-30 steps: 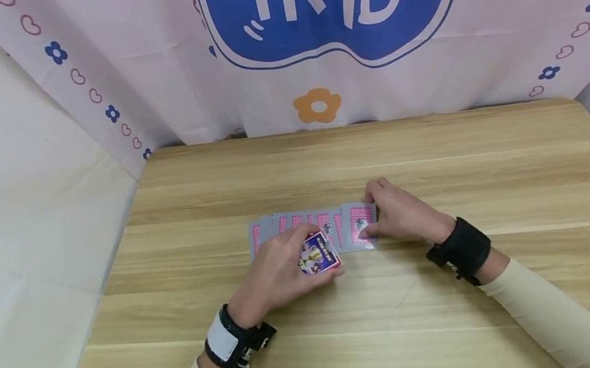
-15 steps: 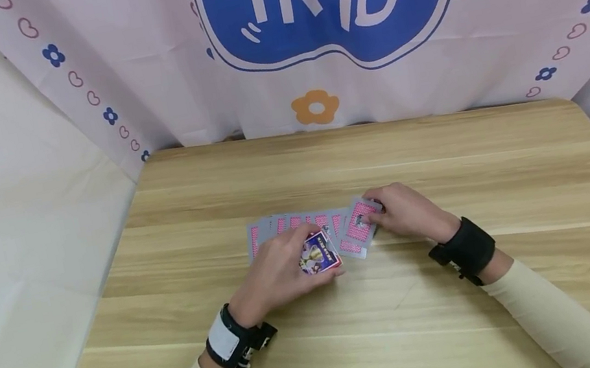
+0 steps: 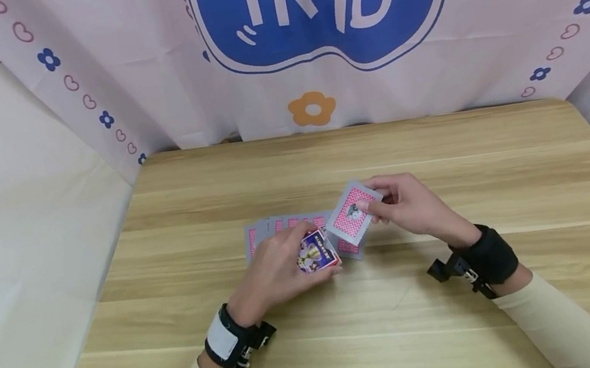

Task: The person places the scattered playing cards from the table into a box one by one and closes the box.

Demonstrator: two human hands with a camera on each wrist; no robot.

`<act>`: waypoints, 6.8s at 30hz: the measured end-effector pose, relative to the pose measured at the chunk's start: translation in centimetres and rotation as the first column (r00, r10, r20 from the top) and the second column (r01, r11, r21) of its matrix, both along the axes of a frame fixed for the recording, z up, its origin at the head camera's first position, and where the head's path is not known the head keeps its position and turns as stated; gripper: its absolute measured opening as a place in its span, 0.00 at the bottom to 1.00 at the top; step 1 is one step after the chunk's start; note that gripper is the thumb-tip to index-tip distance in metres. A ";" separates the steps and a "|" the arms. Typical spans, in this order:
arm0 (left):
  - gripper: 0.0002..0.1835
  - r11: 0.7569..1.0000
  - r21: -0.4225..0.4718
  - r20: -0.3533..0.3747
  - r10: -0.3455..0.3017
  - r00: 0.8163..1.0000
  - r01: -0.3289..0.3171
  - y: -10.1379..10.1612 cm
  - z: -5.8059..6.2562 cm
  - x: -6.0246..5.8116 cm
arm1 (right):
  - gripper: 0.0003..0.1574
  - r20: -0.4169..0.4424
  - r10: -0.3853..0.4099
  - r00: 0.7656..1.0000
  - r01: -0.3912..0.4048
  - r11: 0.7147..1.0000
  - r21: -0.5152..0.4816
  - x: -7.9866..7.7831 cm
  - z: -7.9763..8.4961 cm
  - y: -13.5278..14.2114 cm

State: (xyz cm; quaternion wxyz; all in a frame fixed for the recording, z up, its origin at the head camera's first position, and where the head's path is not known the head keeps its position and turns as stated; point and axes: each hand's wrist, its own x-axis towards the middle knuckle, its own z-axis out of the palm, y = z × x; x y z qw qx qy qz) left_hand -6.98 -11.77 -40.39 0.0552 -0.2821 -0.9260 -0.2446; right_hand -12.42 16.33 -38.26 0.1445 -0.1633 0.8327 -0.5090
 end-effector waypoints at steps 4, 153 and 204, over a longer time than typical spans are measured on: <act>0.42 1.000 0.004 0.006 0.002 1.000 -0.002 0.0 0.0 0.0 | 0.21 0.026 0.019 0.999 -0.018 1.000 -0.020 0.7 0.4 -0.5; 0.40 0.998 -0.041 0.012 0.055 0.998 -0.055 0.7 0.8 -0.3 | 0.16 0.060 -0.178 0.982 0.187 0.961 -0.202 3.5 -1.2 -3.7; 0.39 0.999 -0.020 -0.087 0.025 0.996 -0.027 0.8 0.6 -0.2 | 0.18 -0.247 0.067 0.967 -0.062 0.998 0.027 4.5 -1.9 -4.9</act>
